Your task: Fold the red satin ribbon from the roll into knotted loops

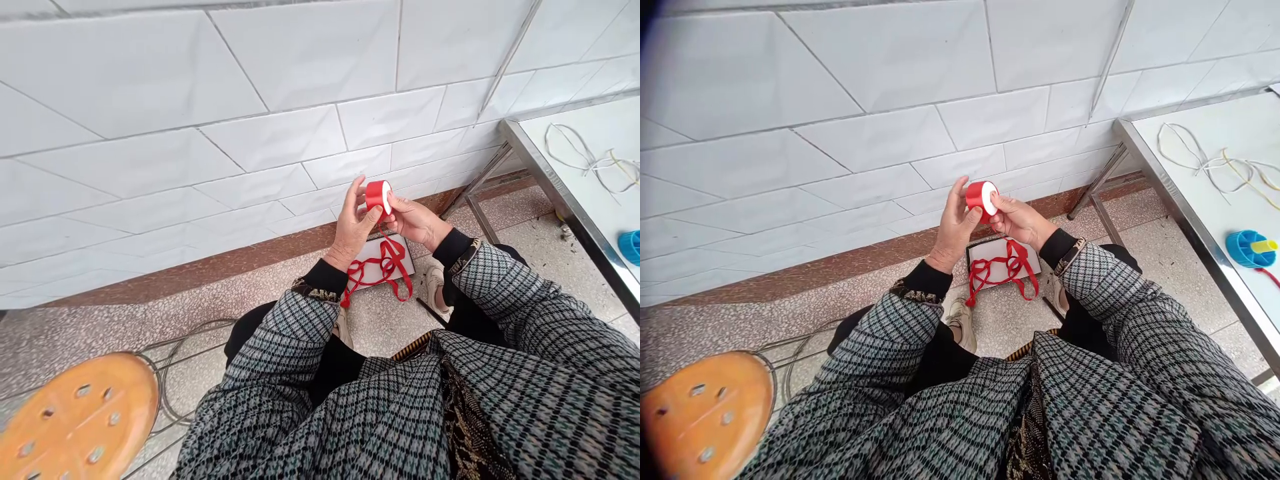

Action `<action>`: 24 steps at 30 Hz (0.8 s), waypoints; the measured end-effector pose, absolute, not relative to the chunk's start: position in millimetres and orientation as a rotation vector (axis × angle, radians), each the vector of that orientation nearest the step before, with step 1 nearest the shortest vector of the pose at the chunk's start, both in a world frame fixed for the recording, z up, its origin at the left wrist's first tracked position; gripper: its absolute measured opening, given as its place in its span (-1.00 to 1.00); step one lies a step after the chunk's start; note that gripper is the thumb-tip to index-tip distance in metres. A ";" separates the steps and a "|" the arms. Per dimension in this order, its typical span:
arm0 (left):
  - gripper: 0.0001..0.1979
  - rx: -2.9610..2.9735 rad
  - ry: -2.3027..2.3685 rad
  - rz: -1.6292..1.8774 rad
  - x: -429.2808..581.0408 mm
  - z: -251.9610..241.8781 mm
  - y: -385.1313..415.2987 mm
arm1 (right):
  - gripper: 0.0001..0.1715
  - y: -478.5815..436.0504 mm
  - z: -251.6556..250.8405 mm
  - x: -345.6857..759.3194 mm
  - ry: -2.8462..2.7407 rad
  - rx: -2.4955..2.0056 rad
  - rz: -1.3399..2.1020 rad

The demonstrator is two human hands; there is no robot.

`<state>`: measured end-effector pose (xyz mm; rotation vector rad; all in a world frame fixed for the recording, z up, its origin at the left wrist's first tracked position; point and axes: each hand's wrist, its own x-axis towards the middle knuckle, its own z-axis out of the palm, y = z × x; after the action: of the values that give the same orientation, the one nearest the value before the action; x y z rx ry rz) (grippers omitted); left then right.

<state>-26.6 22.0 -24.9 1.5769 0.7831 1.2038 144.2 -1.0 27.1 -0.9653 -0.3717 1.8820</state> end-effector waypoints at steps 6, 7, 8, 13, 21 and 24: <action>-0.16 1.548 0.650 1.141 -25.5 -24.4 22.0 | -0.71 -2.9 27.6 143.4 -0.315 -0.959 1.983; -0.13 1.535 0.638 1.135 -25.7 -25.1 22.3 | -0.71 -3.0 27.6 144.0 -0.321 -0.954 1.991; -0.11 1.521 0.635 1.138 -25.9 -26.1 22.9 | -0.71 -3.1 27.6 144.8 -0.338 -0.949 1.992; -0.08 1.449 0.657 1.193 -27.7 -27.2 26.6 | -0.65 0.6 30.3 156.0 -0.770 -1.116 1.877; -0.18 1.299 0.653 1.103 -26.1 -23.0 20.9 | -0.80 6.4 44.5 169.5 -1.192 -1.167 1.333; -0.23 1.259 0.670 1.110 -24.4 -22.7 19.7 | -0.80 5.3 41.9 167.4 -1.165 -1.204 1.326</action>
<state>-24.4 19.7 -22.7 1.2587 0.6699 1.1101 167.4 5.3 41.9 -1.2041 -1.1653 1.3262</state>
